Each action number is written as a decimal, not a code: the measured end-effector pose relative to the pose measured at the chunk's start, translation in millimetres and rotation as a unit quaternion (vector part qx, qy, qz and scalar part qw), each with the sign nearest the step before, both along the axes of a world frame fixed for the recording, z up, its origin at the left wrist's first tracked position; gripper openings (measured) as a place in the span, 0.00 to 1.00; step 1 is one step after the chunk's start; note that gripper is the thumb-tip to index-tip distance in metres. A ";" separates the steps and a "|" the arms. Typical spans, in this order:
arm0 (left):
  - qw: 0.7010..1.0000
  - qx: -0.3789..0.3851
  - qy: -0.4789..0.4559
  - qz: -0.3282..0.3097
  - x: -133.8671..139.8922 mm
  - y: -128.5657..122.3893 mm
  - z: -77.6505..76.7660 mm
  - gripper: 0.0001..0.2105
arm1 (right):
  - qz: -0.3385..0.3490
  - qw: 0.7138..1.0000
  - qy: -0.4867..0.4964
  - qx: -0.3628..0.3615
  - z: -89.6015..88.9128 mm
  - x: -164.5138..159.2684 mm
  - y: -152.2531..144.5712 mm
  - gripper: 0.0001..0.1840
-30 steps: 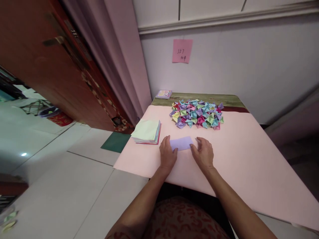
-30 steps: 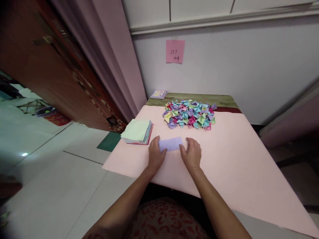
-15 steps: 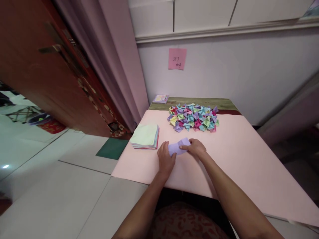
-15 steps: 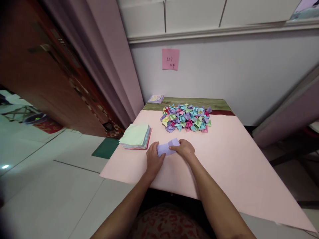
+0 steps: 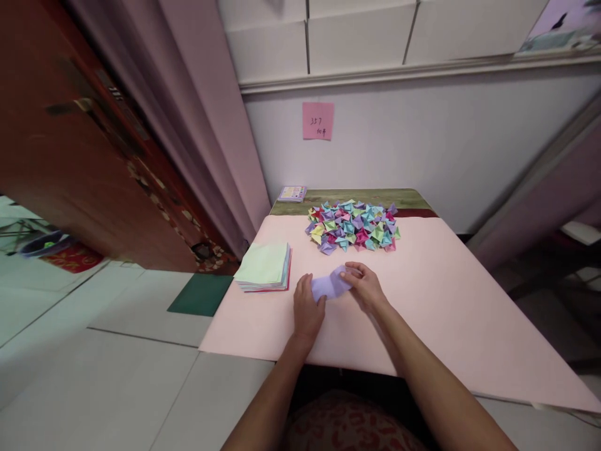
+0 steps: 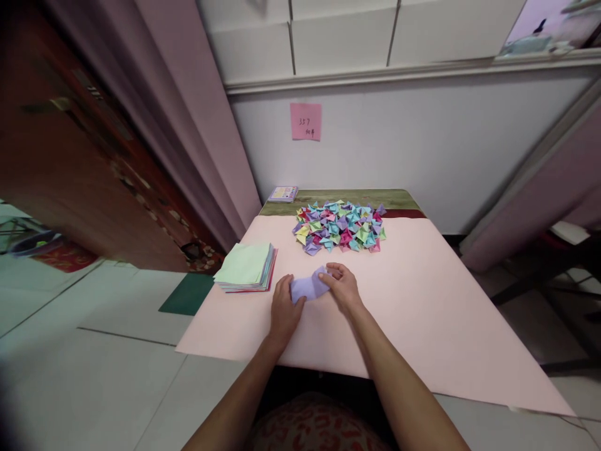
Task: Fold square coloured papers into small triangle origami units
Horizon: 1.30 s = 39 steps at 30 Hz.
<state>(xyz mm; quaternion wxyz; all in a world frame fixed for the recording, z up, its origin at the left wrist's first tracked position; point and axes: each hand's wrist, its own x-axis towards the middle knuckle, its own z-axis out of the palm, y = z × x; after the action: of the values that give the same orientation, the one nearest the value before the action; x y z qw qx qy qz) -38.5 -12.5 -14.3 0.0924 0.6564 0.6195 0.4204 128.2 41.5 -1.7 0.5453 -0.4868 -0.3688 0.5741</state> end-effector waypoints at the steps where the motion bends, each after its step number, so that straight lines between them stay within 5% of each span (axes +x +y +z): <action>1: 1.000 -0.001 -0.006 -0.007 0.4 0.2 -0.3 0.29 | -0.004 1.000 0.011 0.004 0.1 0.0 0.8 0.30; 5: 1.000 0.002 -0.004 -0.028 1.3 0.0 0.9 0.28 | -0.060 0.997 -0.008 0.046 -3.8 4.0 6.0 0.32; 10: 0.995 0.099 0.006 -0.020 1.2 -6.0 11.9 0.23 | -0.073 0.997 -0.009 0.033 -12.3 21.8 12.0 0.32; 13: 0.984 0.093 -0.003 -0.154 10.5 -8.4 20.5 0.14 | -0.068 0.997 0.040 0.025 -15.0 30.9 15.9 0.31; 16: 0.954 -0.032 -0.031 -0.295 32.5 -1.8 25.5 0.07 | -0.084 0.992 0.080 0.042 -16.2 35.1 20.7 0.28; 19: 0.942 -0.174 -0.201 -0.204 60.2 14.0 25.5 0.08 | -0.096 0.986 0.120 0.065 -15.9 38.9 24.5 0.25; 23: 0.812 -0.327 -0.463 -0.140 87.4 33.9 24.5 0.16 | -0.077 0.982 0.154 0.072 -12.4 47.6 25.0 0.25; 26: 0.717 -0.337 -0.581 -0.188 97.9 42.5 26.8 0.21 | -0.043 0.986 0.148 0.067 -9.6 50.5 23.2 0.26; 28: 0.680 -0.289 -0.646 -0.191 101.8 48.3 28.6 0.24 | -0.029 0.989 0.126 0.071 -8.1 48.8 22.2 0.27; 33: 0.705 -0.142 -0.690 -0.082 96.7 69.8 27.4 0.21 | -0.055 0.992 0.049 0.103 -3.4 41.3 20.0 0.25; 39: 0.694 -0.110 -0.709 -0.066 74.7 83.5 20.5 0.19 | -0.048 0.977 -0.129 0.166 1.0 34.4 13.8 0.30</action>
<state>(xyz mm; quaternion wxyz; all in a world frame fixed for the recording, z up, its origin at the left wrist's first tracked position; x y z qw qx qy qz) 36.2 71.0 6.2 0.6034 0.1884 0.3671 0.6824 162.6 55.4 -0.8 0.5934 -0.4766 -0.5020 0.4107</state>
